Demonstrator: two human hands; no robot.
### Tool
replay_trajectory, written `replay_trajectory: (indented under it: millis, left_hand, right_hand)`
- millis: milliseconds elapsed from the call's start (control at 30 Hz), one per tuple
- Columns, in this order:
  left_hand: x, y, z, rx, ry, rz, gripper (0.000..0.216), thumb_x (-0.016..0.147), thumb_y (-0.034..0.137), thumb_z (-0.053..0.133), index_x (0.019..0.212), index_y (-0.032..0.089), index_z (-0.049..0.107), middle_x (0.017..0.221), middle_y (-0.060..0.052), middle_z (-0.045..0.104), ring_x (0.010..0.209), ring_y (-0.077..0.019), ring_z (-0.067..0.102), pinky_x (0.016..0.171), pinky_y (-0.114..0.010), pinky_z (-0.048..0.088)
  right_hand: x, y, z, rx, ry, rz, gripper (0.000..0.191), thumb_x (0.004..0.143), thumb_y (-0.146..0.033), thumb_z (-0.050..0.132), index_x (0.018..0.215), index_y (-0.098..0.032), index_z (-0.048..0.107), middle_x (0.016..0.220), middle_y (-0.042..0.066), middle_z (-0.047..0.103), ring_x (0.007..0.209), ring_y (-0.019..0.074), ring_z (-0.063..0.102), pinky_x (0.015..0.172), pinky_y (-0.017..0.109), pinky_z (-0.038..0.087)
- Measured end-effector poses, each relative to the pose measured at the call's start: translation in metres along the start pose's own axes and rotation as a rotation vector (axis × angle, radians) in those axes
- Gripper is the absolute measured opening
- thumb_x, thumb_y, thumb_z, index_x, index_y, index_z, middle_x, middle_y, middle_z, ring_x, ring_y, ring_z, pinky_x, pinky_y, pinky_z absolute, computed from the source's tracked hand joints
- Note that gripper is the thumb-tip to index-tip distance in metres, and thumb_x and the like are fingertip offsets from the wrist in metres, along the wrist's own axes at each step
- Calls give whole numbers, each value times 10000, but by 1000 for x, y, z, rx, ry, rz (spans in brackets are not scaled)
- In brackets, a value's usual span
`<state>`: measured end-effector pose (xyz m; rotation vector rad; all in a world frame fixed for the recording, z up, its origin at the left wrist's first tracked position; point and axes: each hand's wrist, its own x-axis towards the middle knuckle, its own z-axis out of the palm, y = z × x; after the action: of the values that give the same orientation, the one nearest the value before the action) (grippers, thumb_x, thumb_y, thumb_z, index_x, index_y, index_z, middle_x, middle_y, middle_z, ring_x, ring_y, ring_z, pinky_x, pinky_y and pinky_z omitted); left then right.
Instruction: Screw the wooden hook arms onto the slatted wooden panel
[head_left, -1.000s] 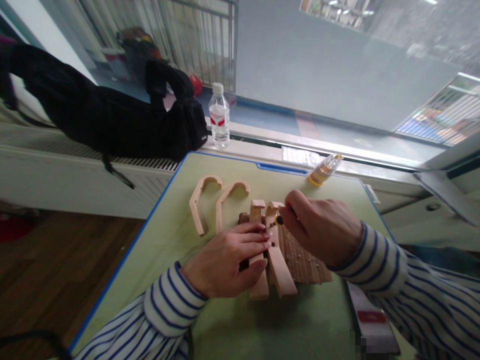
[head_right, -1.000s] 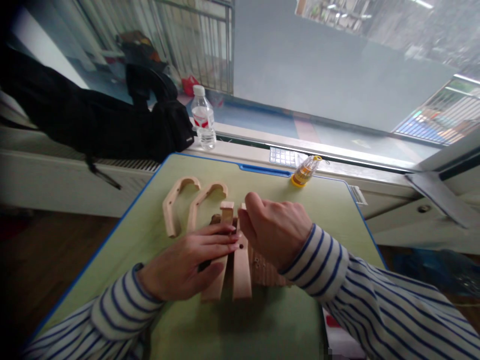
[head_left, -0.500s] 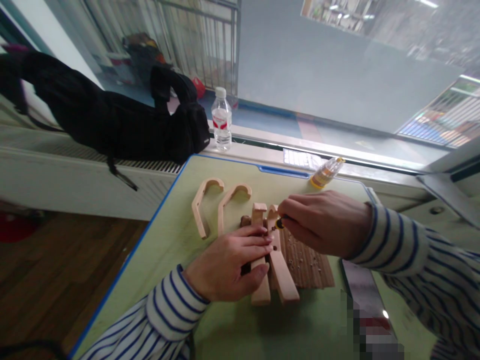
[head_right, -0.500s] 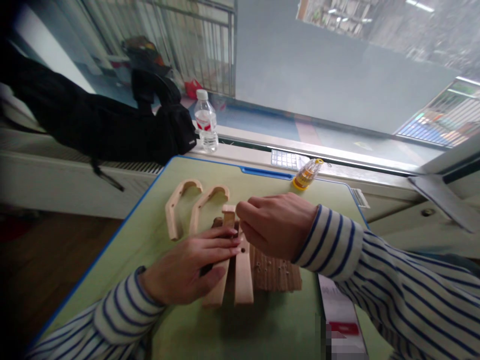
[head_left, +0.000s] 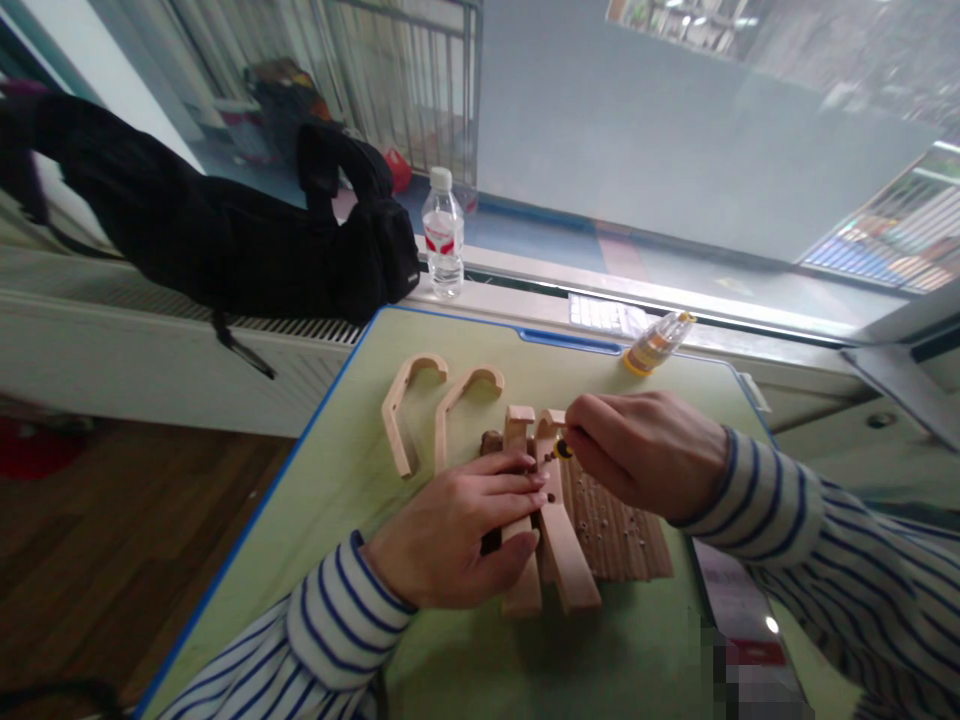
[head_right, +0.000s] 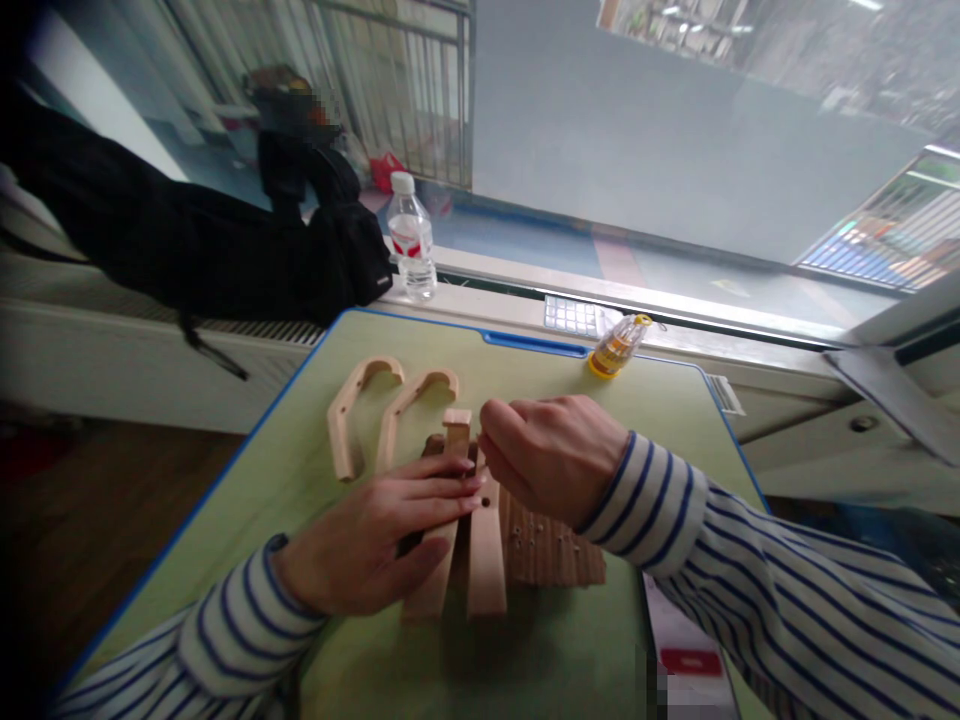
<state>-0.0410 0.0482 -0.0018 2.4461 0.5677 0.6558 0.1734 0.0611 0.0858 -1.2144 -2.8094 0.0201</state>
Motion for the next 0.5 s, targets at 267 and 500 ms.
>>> replay_trajectory:
  millis: [267, 500]
  left_hand:
    - [1, 0, 1, 2, 17, 24, 343, 856, 236, 482, 1146, 122, 627, 1217, -84, 617, 1208, -227, 490, 1045, -401, 397]
    - [0, -1, 2, 16, 10, 15, 347, 857, 242, 489, 1157, 128, 622, 1228, -72, 611, 1241, -223, 455, 1058, -383, 380]
  right_hand:
    - [-1, -27, 8, -150, 81, 376, 305, 913, -365, 258, 778, -184, 463, 486, -19, 469, 382, 82, 304, 463, 280, 108]
    - [-6, -16, -13, -38, -148, 329, 238, 890, -356, 296, 924, -178, 450, 605, 16, 566, 469, 111, 407, 481, 266, 178]
